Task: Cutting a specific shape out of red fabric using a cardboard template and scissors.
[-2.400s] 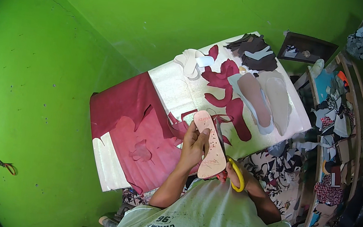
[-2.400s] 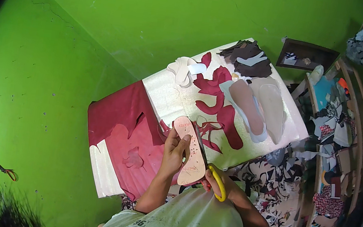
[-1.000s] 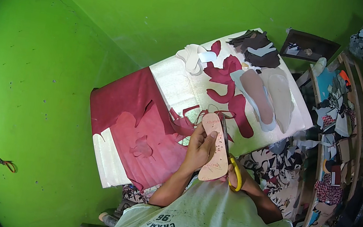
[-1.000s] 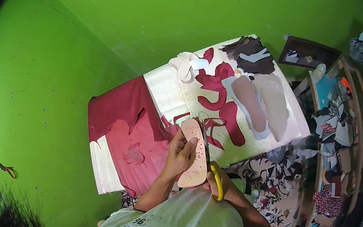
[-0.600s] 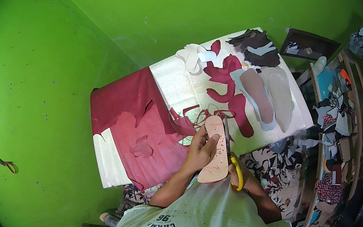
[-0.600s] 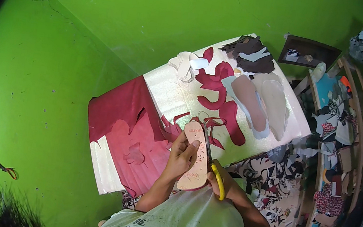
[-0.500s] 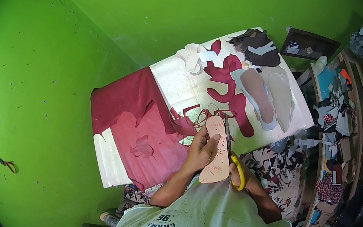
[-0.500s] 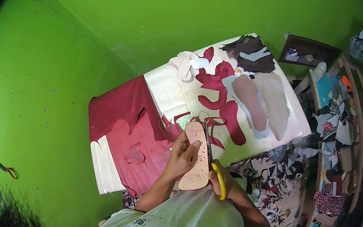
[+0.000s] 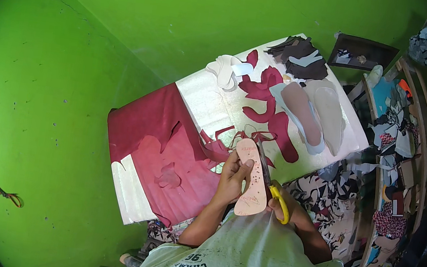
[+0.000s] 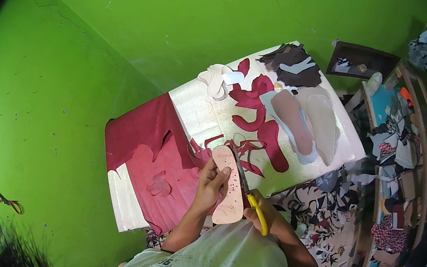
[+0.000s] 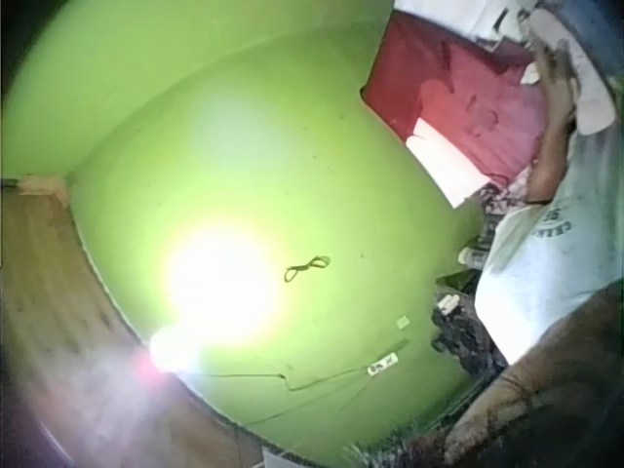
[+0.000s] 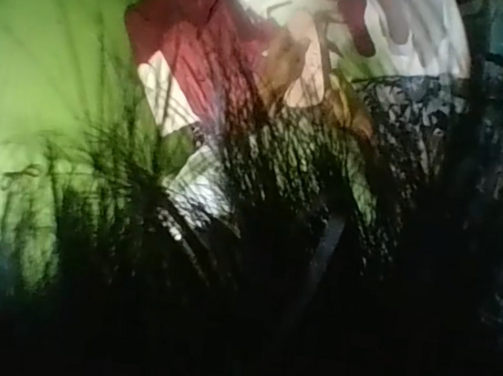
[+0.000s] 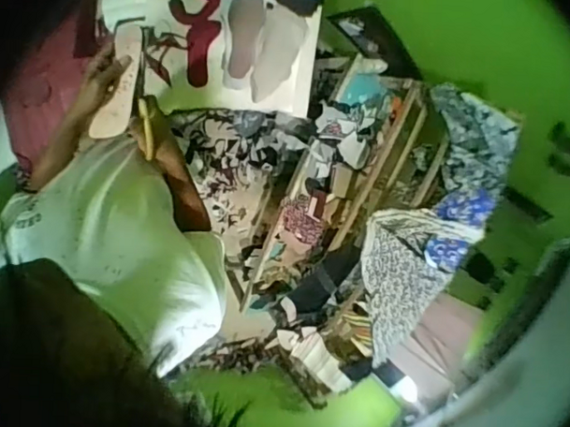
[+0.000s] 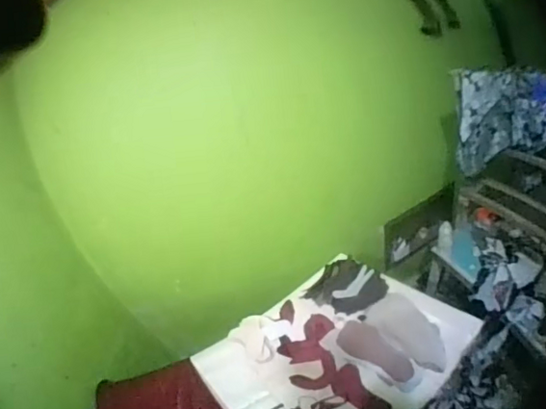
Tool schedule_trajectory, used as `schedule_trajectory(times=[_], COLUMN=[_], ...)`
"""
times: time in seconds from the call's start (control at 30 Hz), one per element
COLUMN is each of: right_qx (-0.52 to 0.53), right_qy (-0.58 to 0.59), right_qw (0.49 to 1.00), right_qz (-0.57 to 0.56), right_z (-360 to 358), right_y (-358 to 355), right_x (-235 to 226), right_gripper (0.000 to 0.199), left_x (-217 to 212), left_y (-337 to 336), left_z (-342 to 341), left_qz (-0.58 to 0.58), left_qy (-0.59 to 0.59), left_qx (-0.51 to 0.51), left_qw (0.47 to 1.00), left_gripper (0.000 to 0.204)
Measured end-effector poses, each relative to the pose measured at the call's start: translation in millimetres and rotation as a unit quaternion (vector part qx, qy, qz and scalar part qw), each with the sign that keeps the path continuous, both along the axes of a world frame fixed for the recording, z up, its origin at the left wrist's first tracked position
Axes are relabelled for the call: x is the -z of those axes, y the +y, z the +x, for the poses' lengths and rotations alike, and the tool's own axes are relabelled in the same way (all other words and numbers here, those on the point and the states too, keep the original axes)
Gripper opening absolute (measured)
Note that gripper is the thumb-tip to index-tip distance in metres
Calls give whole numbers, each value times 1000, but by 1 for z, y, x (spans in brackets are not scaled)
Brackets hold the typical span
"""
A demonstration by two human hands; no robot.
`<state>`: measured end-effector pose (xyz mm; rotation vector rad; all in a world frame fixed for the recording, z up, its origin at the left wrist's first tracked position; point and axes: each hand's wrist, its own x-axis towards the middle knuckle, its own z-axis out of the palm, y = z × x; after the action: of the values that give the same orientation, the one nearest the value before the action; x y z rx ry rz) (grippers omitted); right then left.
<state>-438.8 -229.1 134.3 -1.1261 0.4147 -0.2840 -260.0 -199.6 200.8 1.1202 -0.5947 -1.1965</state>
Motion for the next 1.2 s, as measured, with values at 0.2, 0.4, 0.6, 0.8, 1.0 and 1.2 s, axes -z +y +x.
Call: schedule_trajectory(times=[0.2, 0.4, 0.6, 0.8, 1.0, 1.2], right_qx=[1, 139, 248, 291, 263, 281], right_qy=[17, 57, 33, 79, 156, 147], right_qw=[998, 971, 956, 941, 930, 928], right_qz=[55, -187, -154, -157, -205, -198], right_z=[-14, -7, 14, 10, 5, 4], right_y=[5, -2, -6, -2, -3, -2], right_x=[-23, -62, -67, -40, -61, -64], right_gripper=[62, 37, 33, 31, 35, 34], left_x=[0, -5, 3, 9, 10, 14], left_y=[-2, -2, -1, 1, -4, -3], left_z=[19, 15, -10, -16, -15, -12], left_qz=[-51, -74, -62, -62, -62, -50], left_qy=[-32, -37, -44, -19, -32, -25], left_qx=[-93, -70, -49, -18, -78, -89], left_qw=[994, 994, 996, 998, 994, 994], left_gripper=[26, 24, 27, 27, 16, 15])
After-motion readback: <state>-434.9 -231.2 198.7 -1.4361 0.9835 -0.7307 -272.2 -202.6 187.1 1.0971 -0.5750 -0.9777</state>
